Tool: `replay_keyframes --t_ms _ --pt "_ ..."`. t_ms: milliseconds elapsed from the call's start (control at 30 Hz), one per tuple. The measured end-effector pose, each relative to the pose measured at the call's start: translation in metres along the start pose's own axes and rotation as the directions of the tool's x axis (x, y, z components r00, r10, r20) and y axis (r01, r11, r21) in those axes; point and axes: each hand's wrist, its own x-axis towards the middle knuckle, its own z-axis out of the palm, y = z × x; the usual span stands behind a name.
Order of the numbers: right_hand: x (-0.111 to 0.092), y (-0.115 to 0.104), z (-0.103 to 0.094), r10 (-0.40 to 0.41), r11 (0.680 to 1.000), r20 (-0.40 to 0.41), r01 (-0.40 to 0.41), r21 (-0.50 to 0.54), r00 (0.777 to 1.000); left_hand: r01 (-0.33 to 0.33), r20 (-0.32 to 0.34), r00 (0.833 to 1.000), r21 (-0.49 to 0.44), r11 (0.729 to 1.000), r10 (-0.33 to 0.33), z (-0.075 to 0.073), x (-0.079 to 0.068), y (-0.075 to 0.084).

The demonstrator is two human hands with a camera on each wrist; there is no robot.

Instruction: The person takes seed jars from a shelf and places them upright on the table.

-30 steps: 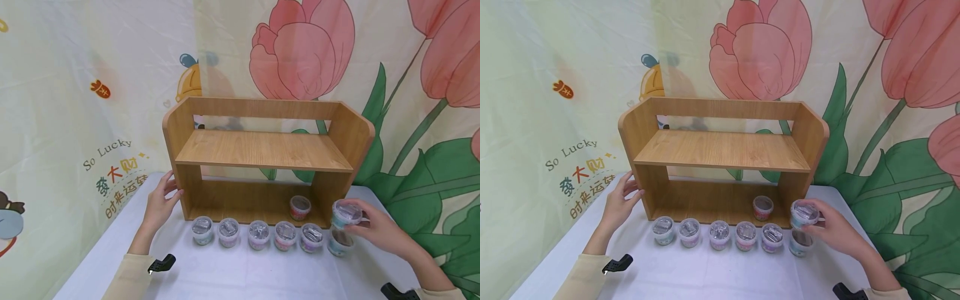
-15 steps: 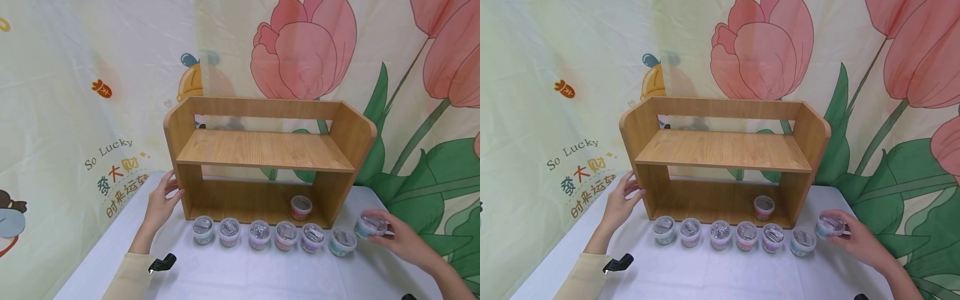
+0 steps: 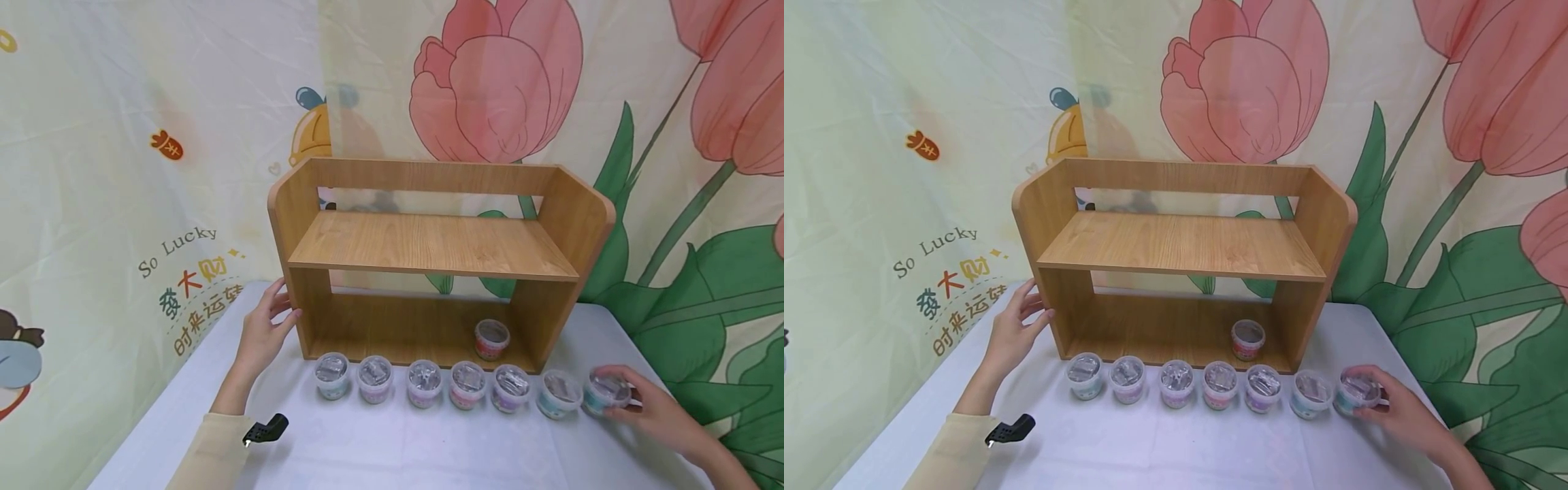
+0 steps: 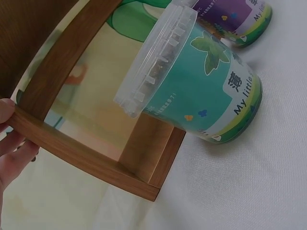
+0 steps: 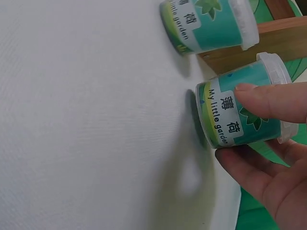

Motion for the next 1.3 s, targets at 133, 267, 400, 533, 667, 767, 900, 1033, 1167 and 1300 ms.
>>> replay_keyframes --t_ms 133,267,400,533,667,767,900,1033,1167,1300 --pt "-0.002 0.002 0.004 0.100 0.994 0.010 -0.099 -0.052 0.995 -0.009 -0.001 1.000 -0.006 1.000 0.009 0.000 0.001 0.000" --pt "-0.002 0.000 0.005 0.192 0.978 0.031 -0.189 -0.085 0.981 -0.016 -0.005 1.000 -0.002 1.000 0.016 0.000 0.000 -0.001" --pt "-0.001 -0.002 0.004 0.160 0.985 0.038 -0.157 -0.071 0.986 -0.019 -0.009 1.000 0.000 1.000 0.019 0.000 0.000 -0.001" --pt "0.001 -0.006 0.002 0.057 0.994 0.032 -0.054 -0.091 0.998 -0.020 -0.011 1.000 -0.002 1.000 0.020 -0.001 0.000 -0.002" --pt "0.003 -0.017 -0.003 -0.038 0.973 -0.006 0.036 -0.229 0.999 -0.015 -0.007 1.000 -0.006 1.000 0.015 0.000 0.000 -0.002" --pt "0.009 -0.032 -0.006 -0.139 0.942 -0.041 0.119 -0.313 0.989 -0.015 -0.004 1.000 -0.005 1.000 0.015 -0.001 0.000 -0.002" --pt "0.023 -0.060 -0.006 -0.214 0.932 -0.055 0.187 -0.311 0.975 -0.013 -0.003 1.000 -0.003 1.000 0.013 -0.001 0.000 -0.001" --pt "0.041 -0.089 0.001 -0.201 0.954 -0.034 0.188 -0.235 0.979 -0.008 -0.001 1.000 0.003 1.000 0.008 -0.002 -0.001 0.000" --pt "0.058 -0.107 0.014 -0.181 0.972 -0.002 0.178 -0.153 0.984 -0.011 -0.001 1.000 0.006 1.000 0.011 -0.002 -0.002 0.001" --pt "0.076 -0.117 0.033 -0.151 0.978 0.013 0.151 -0.145 0.988 -0.010 -0.001 1.000 0.000 1.000 0.010 -0.001 -0.002 0.002"
